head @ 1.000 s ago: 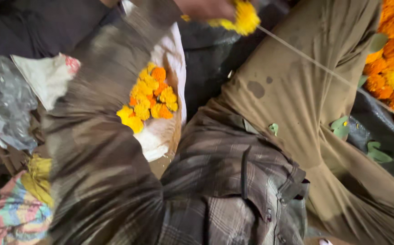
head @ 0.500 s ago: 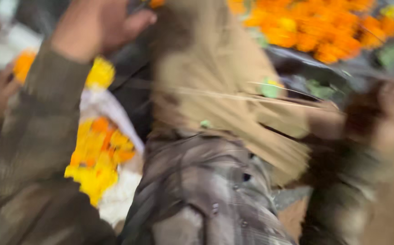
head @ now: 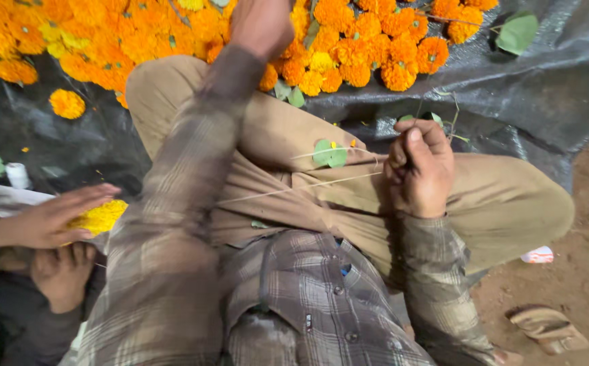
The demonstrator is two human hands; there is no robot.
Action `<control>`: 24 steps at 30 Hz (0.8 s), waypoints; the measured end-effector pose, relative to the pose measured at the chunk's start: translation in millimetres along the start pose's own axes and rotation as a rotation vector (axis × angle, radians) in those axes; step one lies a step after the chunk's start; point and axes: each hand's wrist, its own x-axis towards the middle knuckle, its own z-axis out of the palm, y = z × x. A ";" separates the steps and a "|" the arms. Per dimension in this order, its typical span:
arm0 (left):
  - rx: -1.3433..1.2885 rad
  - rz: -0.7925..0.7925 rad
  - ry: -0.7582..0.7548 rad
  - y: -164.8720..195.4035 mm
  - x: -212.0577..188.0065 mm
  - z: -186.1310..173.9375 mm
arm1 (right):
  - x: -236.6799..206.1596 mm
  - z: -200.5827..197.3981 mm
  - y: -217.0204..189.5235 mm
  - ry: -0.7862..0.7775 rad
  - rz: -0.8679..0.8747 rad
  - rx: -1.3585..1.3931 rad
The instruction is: The person sits on a tarp and threads orange and yellow marigold flowers and green leaves onto a string to make a garland. They repeatedly pick flowers, push the needle through the center, and pull the string to secure them.
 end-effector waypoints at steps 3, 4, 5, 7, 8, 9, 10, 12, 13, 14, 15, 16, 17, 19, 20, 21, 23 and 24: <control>0.009 0.207 0.064 -10.6 -42.7 -10.9 | 8.0 -2.0 8.3 -0.041 0.044 -0.034; 0.027 0.259 0.096 -11.0 -48.6 -13.1 | 10.4 -0.9 10.8 -0.073 0.042 -0.069; 0.030 0.205 0.070 -9.4 -50.4 -14.8 | 12.2 1.0 12.3 -0.108 0.036 -0.104; 0.033 0.100 0.027 -1.6 -45.5 -16.5 | 14.4 6.5 14.7 -0.129 0.073 -0.095; -0.192 0.012 0.044 2.4 -41.7 -18.7 | 14.9 9.6 16.0 -0.141 0.085 -0.094; -0.419 -0.068 0.062 7.2 -38.2 -21.5 | 14.9 12.0 16.5 -0.170 0.076 -0.169; -0.646 -0.140 0.073 11.8 -36.6 -25.4 | 14.0 14.1 17.9 -0.192 0.064 -0.241; -1.197 -0.230 0.002 21.7 -41.4 -35.2 | 10.5 15.9 21.2 -0.228 0.050 -0.351; -1.473 -0.278 -0.048 27.1 -47.7 -40.3 | 8.3 16.1 23.9 -0.247 0.051 -0.391; -1.588 -0.255 -0.033 33.6 -53.8 -44.8 | 5.3 15.8 26.5 -0.262 0.051 -0.430; -1.707 -0.224 -0.025 40.2 -58.5 -48.6 | 2.2 14.8 28.6 -0.273 0.023 -0.484; -1.831 -0.187 -0.025 46.9 -61.8 -51.8 | -0.8 14.3 30.8 -0.278 -0.010 -0.542; -1.939 -0.171 -0.044 53.1 -64.9 -54.5 | -4.9 13.3 32.0 -0.279 -0.042 -0.602; -2.142 -0.148 -0.060 61.8 -69.7 -59.7 | -12.2 14.2 34.7 -0.250 -0.057 -0.574; -2.153 -0.118 -0.031 65.8 -71.3 -61.0 | -14.8 16.0 36.1 -0.254 -0.060 -0.557; -2.159 -0.095 0.010 68.7 -74.1 -62.1 | -18.7 18.5 37.9 -0.242 -0.047 -0.527; -2.157 -0.026 0.068 72.5 -80.0 -63.7 | -23.8 24.9 41.3 -0.237 -0.035 -0.462; -2.158 -0.017 0.073 74.2 -84.3 -63.8 | -26.5 28.0 43.1 -0.229 -0.039 -0.428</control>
